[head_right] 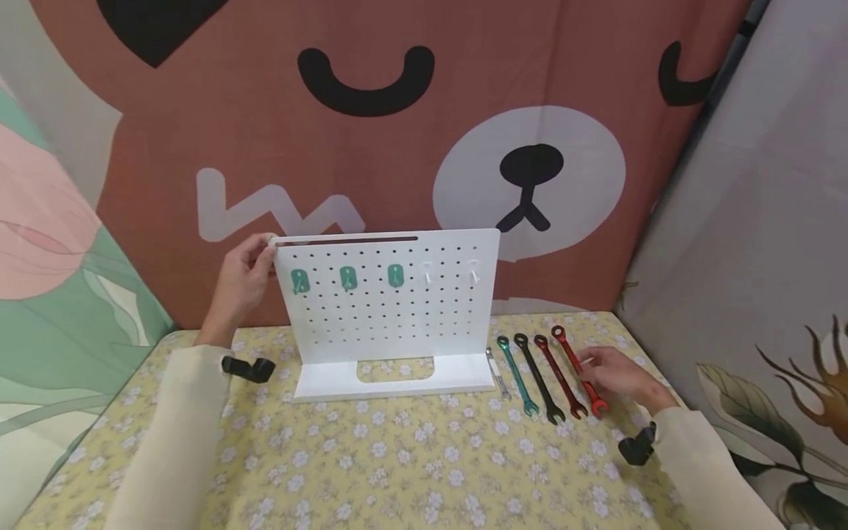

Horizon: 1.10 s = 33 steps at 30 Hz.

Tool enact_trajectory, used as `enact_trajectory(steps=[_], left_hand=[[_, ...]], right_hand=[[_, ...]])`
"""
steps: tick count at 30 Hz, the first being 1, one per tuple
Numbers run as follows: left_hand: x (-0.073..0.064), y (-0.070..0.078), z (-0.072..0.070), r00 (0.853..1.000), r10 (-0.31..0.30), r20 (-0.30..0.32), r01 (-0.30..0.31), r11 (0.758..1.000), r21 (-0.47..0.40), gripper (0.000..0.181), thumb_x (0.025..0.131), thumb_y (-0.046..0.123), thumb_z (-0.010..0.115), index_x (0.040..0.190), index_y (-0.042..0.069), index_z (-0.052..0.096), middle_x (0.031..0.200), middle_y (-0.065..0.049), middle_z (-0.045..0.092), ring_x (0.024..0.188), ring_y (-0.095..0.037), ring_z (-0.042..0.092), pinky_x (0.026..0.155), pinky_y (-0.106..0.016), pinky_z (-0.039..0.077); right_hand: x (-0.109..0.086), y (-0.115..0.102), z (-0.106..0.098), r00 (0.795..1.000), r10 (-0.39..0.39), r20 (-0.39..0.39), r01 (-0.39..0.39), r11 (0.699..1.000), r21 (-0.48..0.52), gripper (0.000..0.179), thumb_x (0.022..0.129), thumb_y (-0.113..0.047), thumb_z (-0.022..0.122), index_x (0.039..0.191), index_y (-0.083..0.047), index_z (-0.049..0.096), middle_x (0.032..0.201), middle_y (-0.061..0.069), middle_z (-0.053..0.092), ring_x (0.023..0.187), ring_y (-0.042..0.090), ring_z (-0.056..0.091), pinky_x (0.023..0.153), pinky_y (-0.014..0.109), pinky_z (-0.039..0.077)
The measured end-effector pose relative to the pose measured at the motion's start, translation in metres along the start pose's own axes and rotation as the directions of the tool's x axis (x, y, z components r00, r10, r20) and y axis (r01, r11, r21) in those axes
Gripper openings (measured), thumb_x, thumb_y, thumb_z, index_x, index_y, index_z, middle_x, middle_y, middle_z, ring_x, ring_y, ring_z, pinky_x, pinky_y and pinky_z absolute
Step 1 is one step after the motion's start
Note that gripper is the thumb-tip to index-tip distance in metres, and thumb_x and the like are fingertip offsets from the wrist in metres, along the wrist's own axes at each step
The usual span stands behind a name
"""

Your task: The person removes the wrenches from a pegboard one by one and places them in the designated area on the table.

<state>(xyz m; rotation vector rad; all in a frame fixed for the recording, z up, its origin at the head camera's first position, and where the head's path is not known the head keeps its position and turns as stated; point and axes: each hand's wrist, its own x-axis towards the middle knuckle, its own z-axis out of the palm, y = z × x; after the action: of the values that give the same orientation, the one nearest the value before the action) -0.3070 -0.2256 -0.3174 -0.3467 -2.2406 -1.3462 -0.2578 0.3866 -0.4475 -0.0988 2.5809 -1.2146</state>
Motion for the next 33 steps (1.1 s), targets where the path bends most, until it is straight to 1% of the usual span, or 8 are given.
enact_trajectory(steps=[5, 7, 10, 14, 17, 21, 27, 33], left_hand=[[0.001, 0.003, -0.002, 1.000, -0.001, 0.006, 0.001, 1.000, 0.024, 0.037, 0.112, 0.029, 0.046, 0.136, 0.004, 0.061, 0.123, -0.016, 0.065, 0.102, -0.027, 0.064, 0.087, -0.037, 0.056], [0.000, 0.003, -0.003, 1.000, -0.003, 0.001, 0.003, 1.000, 0.026, 0.037, 0.112, 0.028, 0.046, 0.136, 0.004, 0.060, 0.123, -0.017, 0.065, 0.103, -0.028, 0.064, 0.089, -0.038, 0.056], [-0.001, 0.002, -0.003, 1.000, -0.015, -0.002, 0.015, 1.000, 0.024, 0.036, 0.112, 0.027, 0.046, 0.136, 0.004, 0.060, 0.123, -0.017, 0.065, 0.103, -0.029, 0.065, 0.091, -0.046, 0.056], [-0.001, 0.001, 0.000, 1.000, -0.010, 0.004, 0.010, 1.000, 0.007, 0.036, 0.112, 0.027, 0.047, 0.136, 0.004, 0.060, 0.123, -0.018, 0.064, 0.103, -0.031, 0.065, 0.092, -0.055, 0.054], [0.000, 0.001, 0.001, 1.000, -0.004, 0.002, 0.004, 1.000, 0.001, 0.035, 0.112, 0.026, 0.047, 0.136, 0.004, 0.060, 0.122, -0.018, 0.064, 0.102, -0.031, 0.065, 0.092, -0.055, 0.054], [-0.001, 0.002, 0.001, 1.000, -0.009, -0.004, 0.009, 1.000, 0.010, 0.034, 0.112, 0.025, 0.046, 0.136, 0.004, 0.060, 0.121, -0.017, 0.065, 0.101, -0.029, 0.064, 0.091, -0.052, 0.055], [-0.002, 0.002, -0.001, 1.000, -0.008, -0.005, 0.008, 1.000, 0.007, 0.035, 0.112, 0.026, 0.047, 0.137, 0.005, 0.060, 0.123, -0.017, 0.064, 0.103, -0.030, 0.064, 0.093, -0.054, 0.053], [-0.002, 0.005, -0.001, 1.000, -0.015, 0.009, 0.015, 1.000, 0.012, 0.035, 0.111, 0.025, 0.047, 0.136, 0.004, 0.059, 0.123, -0.018, 0.064, 0.104, -0.032, 0.064, 0.094, -0.053, 0.054]], right_hand=[[0.006, 0.006, 0.004, 1.000, 0.024, -0.014, -0.025, 0.999, -0.029, 0.044, 0.103, -0.008, 0.057, 0.137, 0.016, 0.043, 0.081, 0.011, 0.058, 0.051, 0.015, 0.036, 0.052, 0.038, 0.041], [0.007, 0.006, 0.006, 0.999, 0.024, -0.021, -0.024, 0.999, -0.036, 0.042, 0.102, -0.007, 0.057, 0.134, 0.016, 0.045, 0.082, 0.011, 0.060, 0.050, 0.014, 0.036, 0.052, 0.038, 0.040], [0.008, 0.005, 0.007, 0.999, 0.018, -0.036, -0.020, 0.998, -0.060, 0.041, 0.101, -0.006, 0.057, 0.132, 0.018, 0.046, 0.082, 0.010, 0.061, 0.050, 0.014, 0.038, 0.052, 0.037, 0.040], [0.008, 0.002, 0.005, 0.997, -0.007, -0.078, -0.004, 0.990, -0.137, 0.036, 0.099, -0.004, 0.057, 0.126, 0.019, 0.051, 0.083, 0.010, 0.065, 0.054, 0.018, 0.047, 0.053, 0.040, 0.044], [0.008, -0.001, 0.002, 0.993, -0.021, -0.115, -0.002, 0.980, -0.197, 0.031, 0.097, -0.004, 0.057, 0.119, 0.017, 0.057, 0.084, 0.009, 0.068, 0.058, 0.021, 0.055, 0.055, 0.040, 0.049], [0.010, -0.003, 0.002, 0.989, -0.013, -0.145, -0.020, 0.974, -0.227, 0.029, 0.095, -0.005, 0.059, 0.116, 0.015, 0.060, 0.080, 0.008, 0.069, 0.057, 0.022, 0.057, 0.055, 0.040, 0.049], [0.012, -0.005, 0.007, 0.987, -0.001, -0.158, -0.050, 0.947, -0.317, 0.031, 0.097, -0.009, 0.060, 0.118, 0.014, 0.058, 0.097, 0.022, 0.068, 0.070, 0.025, 0.061, 0.059, 0.042, 0.049], [0.007, -0.009, 0.013, 0.988, 0.005, -0.152, -0.059, 0.934, -0.353, 0.049, 0.101, -0.020, 0.059, 0.130, 0.019, 0.049, 0.112, 0.036, 0.063, 0.078, 0.028, 0.065, 0.064, 0.045, 0.051]])
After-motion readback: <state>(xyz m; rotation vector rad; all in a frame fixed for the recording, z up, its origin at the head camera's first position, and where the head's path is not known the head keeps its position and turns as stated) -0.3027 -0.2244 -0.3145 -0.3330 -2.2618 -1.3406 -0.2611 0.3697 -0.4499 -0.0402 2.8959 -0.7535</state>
